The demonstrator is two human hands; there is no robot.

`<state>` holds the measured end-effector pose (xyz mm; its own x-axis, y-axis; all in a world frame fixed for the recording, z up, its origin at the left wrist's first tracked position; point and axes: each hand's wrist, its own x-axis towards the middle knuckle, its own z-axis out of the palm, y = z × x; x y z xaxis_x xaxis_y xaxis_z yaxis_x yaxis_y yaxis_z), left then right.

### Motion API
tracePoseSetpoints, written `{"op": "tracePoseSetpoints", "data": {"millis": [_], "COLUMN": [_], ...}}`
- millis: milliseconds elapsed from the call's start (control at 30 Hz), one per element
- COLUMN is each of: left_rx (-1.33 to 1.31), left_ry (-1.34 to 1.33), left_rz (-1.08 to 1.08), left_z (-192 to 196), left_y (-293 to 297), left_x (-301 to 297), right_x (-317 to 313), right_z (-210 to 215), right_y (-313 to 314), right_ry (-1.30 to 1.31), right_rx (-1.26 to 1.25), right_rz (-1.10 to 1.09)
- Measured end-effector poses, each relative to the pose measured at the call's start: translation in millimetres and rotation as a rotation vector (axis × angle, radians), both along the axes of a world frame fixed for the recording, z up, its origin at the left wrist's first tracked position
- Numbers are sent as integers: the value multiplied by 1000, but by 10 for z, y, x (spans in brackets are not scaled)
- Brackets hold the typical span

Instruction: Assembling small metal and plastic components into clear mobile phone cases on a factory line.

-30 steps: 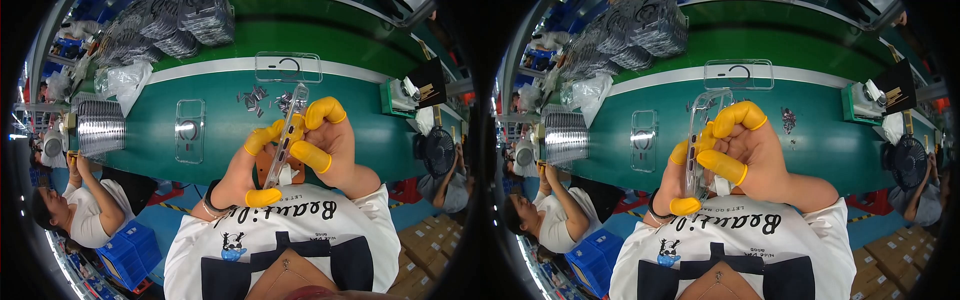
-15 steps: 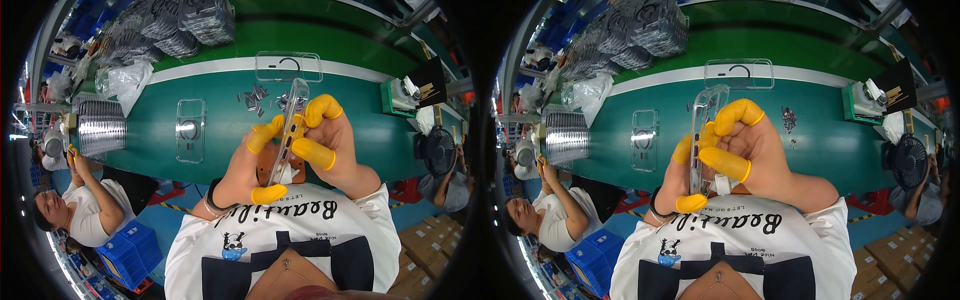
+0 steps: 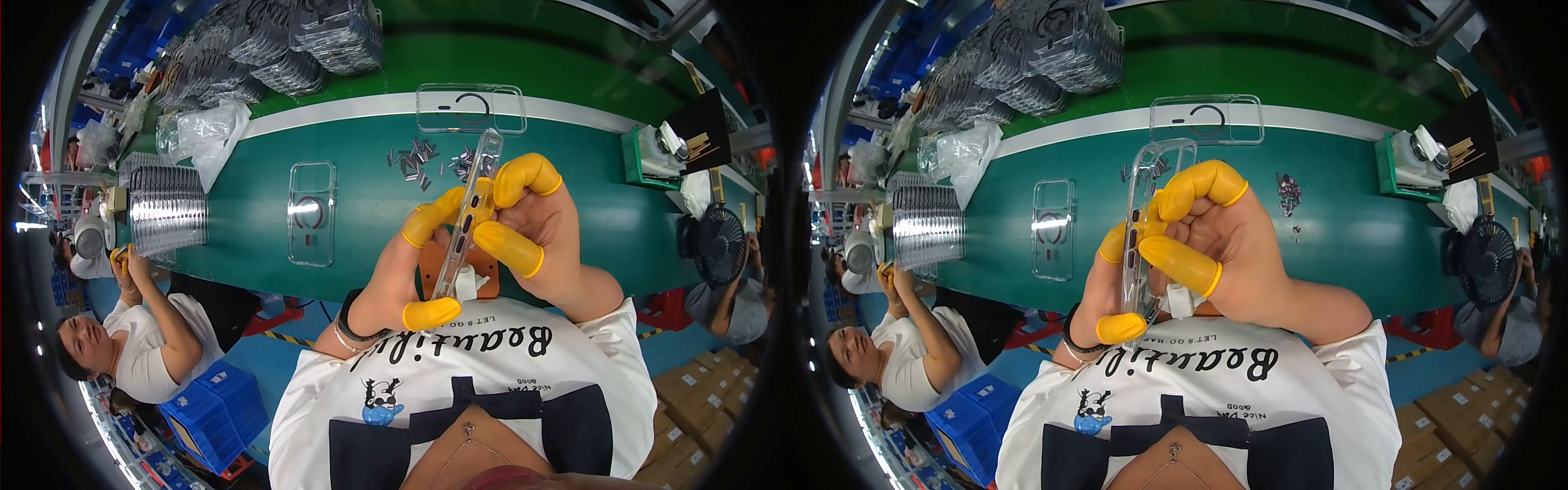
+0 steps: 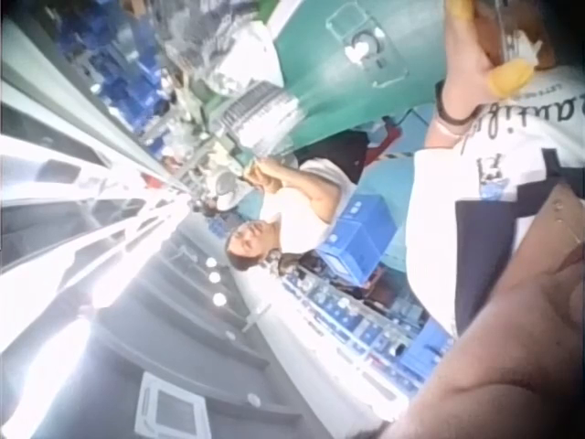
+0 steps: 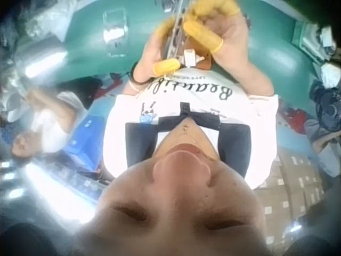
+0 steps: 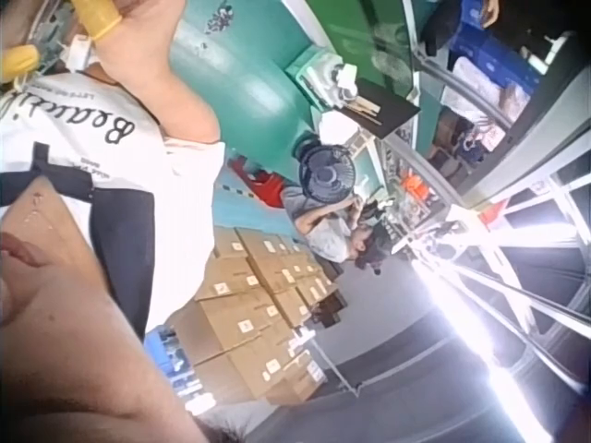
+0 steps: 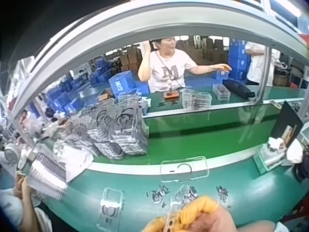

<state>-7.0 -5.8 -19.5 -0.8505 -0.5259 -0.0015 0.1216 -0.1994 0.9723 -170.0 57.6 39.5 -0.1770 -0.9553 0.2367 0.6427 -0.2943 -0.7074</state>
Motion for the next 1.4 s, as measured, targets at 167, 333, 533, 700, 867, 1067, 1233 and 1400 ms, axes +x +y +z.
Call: {"op": "tracePoseSetpoints", "data": {"millis": [167,333,533,700,867,1067,1233,1400], "left_rx": [-57,-240,-373,-297,-294,-735,-962,-1074], "left_ry": [-2,-3,-15,-23,-74,-162,-273,-315], "left_rz": [40,74,54,70,103,251,429,523], "left_z": [74,173,163,196,229,347,501,537], "left_y": [25,25,-16,17,7,-44,-8,10], "left_x": [-9,1,-15,2,11,13,41,48], "right_x": [8,-17,-17,-11,-12,-23,-21,-2], "right_z": [-4,-7,-39,7,-20,-64,-62,-26], "right_y": [3,6,-3,-3,0,-16,-28,-20], "right_ry": [-11,-7,-34,-44,-11,25,-10,47], "right_rx": [16,49,-9,27,15,-37,-48,55], "right_rz": [-13,-7,5,8,-8,-31,51,6]}}
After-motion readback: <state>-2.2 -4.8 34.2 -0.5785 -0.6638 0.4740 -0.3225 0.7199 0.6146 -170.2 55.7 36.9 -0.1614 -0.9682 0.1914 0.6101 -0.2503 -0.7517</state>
